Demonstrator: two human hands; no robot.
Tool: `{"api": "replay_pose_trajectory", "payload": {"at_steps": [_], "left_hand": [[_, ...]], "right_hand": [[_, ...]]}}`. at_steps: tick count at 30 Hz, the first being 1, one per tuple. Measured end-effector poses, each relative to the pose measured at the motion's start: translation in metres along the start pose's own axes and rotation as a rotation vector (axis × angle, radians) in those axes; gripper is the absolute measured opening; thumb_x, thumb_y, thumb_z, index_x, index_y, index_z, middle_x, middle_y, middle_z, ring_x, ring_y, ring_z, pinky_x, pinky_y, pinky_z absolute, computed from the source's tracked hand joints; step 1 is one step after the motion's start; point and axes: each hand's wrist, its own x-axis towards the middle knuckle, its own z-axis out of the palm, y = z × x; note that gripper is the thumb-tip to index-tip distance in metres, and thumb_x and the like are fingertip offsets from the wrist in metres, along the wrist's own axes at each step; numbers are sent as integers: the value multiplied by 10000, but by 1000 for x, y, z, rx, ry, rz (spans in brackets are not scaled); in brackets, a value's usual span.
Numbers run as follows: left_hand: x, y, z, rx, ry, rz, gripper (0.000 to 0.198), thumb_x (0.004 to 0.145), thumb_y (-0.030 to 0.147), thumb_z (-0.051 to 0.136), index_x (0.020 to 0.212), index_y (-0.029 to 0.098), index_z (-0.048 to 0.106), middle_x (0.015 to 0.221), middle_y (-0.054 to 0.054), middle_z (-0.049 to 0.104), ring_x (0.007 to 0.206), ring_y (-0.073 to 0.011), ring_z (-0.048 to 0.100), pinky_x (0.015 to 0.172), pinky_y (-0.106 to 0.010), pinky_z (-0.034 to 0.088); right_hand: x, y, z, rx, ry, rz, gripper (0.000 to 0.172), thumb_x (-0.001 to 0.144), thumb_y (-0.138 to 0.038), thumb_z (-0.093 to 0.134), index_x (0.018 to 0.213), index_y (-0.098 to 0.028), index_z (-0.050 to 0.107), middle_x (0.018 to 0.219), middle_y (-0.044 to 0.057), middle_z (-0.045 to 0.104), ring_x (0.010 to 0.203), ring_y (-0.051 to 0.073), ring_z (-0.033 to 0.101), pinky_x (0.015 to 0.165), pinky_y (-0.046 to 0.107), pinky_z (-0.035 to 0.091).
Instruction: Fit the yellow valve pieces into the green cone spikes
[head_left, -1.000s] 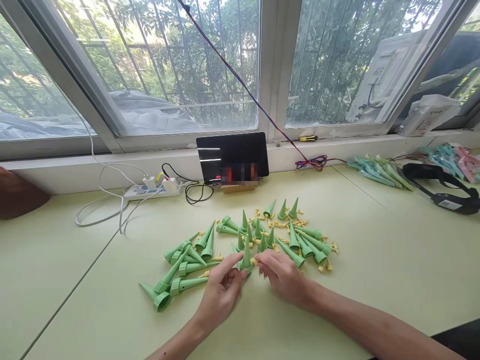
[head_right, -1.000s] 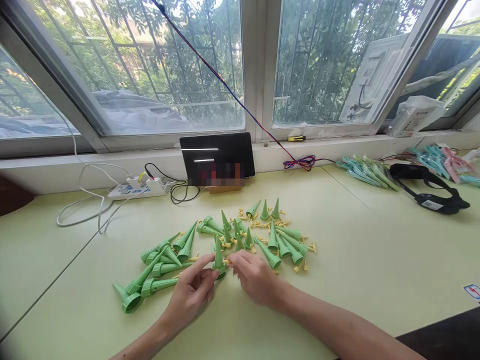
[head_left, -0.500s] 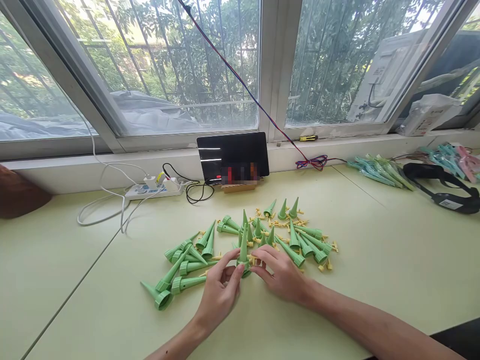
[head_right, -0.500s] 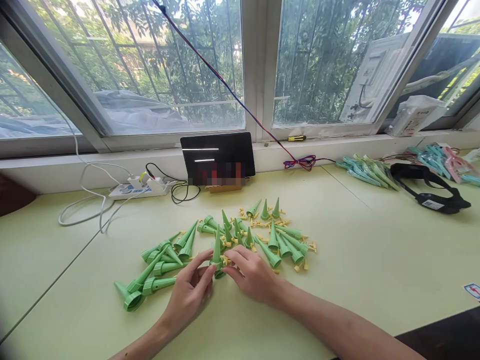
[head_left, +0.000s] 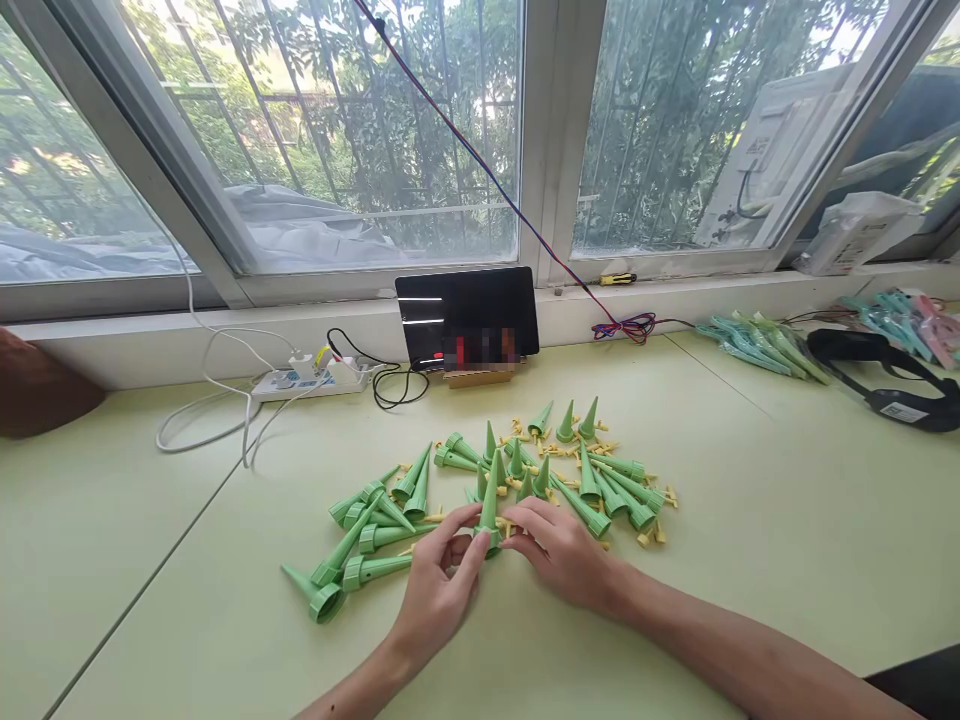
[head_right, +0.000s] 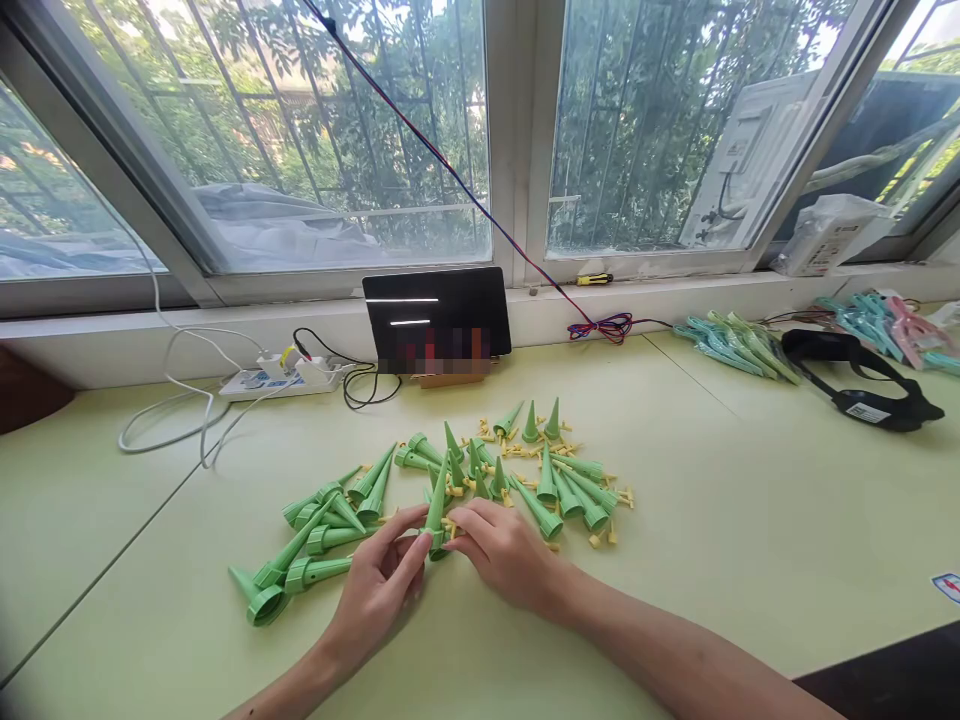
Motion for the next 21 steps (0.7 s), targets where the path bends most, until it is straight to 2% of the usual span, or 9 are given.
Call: {"api": "replay_pose_trajectory", "payload": {"at_steps": [7, 13, 18, 21], "left_hand": [[-2, -1, -1, 34, -17, 41, 415, 903, 461, 604, 1176, 150, 579, 547, 58, 424, 482, -99, 414, 443, -194, 356], [-2, -6, -3, 126, -13, 138, 367, 924, 406, 589, 1187, 150, 588, 572, 44, 469, 494, -97, 430, 459, -197, 365], [-1, -11, -5, 175, -26, 199, 341, 933, 370, 580, 1207, 167, 590, 620, 24, 530, 520, -105, 467, 467, -195, 385], [-1, -13, -5, 194, -36, 251, 318, 938, 340, 577, 1213, 180, 599, 627, 29, 512, 538, -104, 464, 488, -194, 403]], "right_hand": [[0, 1, 0, -11, 3, -26, 134, 1001, -252, 526, 1083, -177, 601, 856, 60, 664, 732, 153, 622, 655, 245, 510], [-1, 1, 0, -24, 15, -47, 111, 1001, -249, 532, 1036, -172, 604, 845, 63, 668, 731, 151, 624, 655, 243, 497], [-2, 1, -2, 1, -18, -37, 121, 1015, -254, 499, 985, -175, 586, 819, 60, 654, 680, 145, 584, 614, 237, 462], [-2, 1, -3, -6, -48, -35, 153, 1026, -249, 468, 936, -176, 568, 767, 46, 626, 637, 138, 541, 592, 234, 423]]}}
